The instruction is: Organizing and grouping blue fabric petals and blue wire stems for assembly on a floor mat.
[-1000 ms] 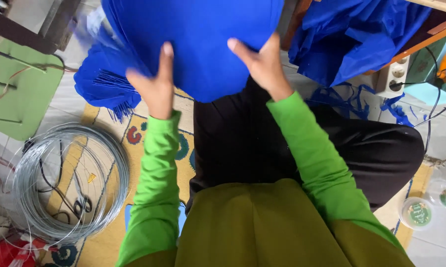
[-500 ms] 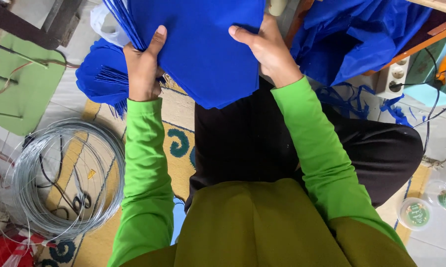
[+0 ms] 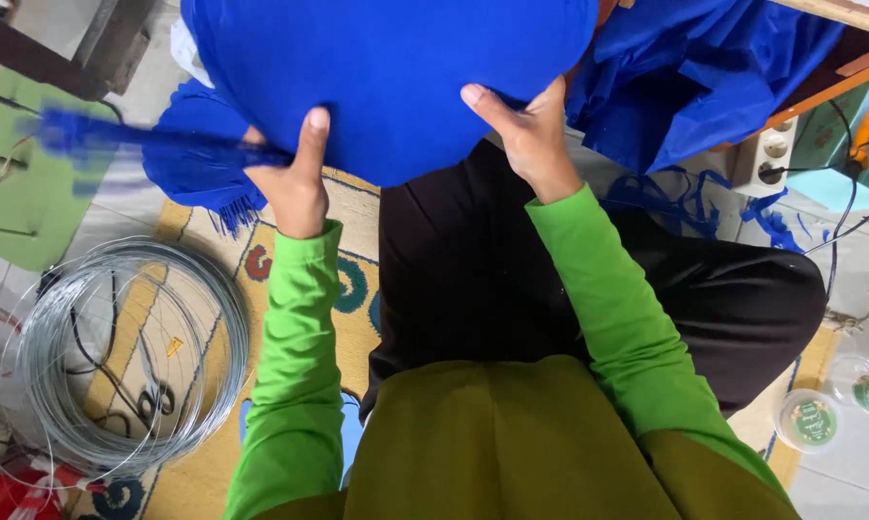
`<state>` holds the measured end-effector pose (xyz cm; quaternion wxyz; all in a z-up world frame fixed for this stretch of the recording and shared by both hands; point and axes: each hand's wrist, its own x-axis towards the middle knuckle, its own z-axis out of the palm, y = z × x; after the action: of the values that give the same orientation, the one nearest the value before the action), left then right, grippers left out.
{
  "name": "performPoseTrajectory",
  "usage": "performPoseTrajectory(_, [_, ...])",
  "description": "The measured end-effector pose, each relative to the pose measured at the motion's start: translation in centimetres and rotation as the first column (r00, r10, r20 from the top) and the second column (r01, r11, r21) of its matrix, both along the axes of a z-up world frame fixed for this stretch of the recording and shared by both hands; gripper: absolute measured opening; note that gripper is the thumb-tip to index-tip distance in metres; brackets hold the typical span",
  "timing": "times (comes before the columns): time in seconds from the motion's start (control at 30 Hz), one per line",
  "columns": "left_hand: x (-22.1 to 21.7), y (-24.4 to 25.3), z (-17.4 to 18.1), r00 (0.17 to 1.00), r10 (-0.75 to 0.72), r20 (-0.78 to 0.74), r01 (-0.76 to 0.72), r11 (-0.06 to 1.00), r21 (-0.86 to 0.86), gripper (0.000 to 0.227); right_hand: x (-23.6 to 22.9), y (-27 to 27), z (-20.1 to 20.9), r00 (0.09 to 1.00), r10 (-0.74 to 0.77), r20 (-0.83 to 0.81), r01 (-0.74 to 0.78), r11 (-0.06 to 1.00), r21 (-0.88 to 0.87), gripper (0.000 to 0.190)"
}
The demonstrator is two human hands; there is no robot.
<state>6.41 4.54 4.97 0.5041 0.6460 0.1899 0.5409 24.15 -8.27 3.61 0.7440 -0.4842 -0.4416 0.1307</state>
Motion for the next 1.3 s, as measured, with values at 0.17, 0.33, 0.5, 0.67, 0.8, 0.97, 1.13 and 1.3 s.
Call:
performPoseTrajectory(0.17, [0.0, -0.7, -0.7, 1.000, 0.015, -0.020, -0.014, 0.998, 0.061, 0.021, 0.6, -0.4, -1.3, 0.990, 0.139, -0.027, -0.136, 0.988, 0.071, 0.020])
performPoseTrajectory(0.33, [0.1, -0.6, -2.2, 0.996, -0.008, 0.090, 0.009, 1.000, -0.019, 0.018, 2.2, -0.7, -6.3, 0.850, 0.434, -0.300, -0.381, 0.898, 0.221, 0.054])
performPoseTrajectory(0.5, [-0.2, -0.6, -3.3, 0.983, -0.080, 0.164, 0.092, 0.994, -0.066, 0.023, 2.8, -0.6, -7.2, 0.754, 0.496, -0.432, -0.408, 0.868, 0.284, 0.053])
performPoseTrajectory(0.67, [0.0, -0.7, -3.0, 0.988, 0.054, 0.146, -0.049, 0.998, -0.039, 0.031, 2.1, 0.2, -1.8, 0.922, 0.335, -0.196, -0.310, 0.940, 0.145, 0.056])
performPoseTrajectory(0.8, [-0.2, -1.4, -1.8, 0.962, 0.248, 0.112, -0.262, 0.956, 0.133, 0.041, 1.6, -0.4, 0.7, 0.992, 0.120, -0.045, -0.113, 0.985, 0.128, 0.042])
performPoseTrajectory(0.97, [0.1, -3.0, 0.8, 0.978, 0.205, -0.039, -0.197, 0.969, 0.152, 0.020, 0.4, 0.0, -1.0, 0.998, -0.042, 0.046, 0.043, 0.999, -0.014, 0.041])
performPoseTrajectory(1.13, [0.5, -2.9, 0.2, 0.985, 0.146, -0.088, -0.137, 0.985, 0.101, 0.019, 0.0, 0.4, -1.8, 0.998, -0.067, -0.002, 0.067, 0.998, -0.014, 0.046])
performPoseTrajectory(1.3, [1.1, -2.4, 1.7, 0.956, 0.284, -0.067, -0.257, 0.928, 0.269, 0.019, -0.2, 0.6, 0.9, 0.996, -0.067, 0.053, 0.065, 0.997, 0.034, 0.025])
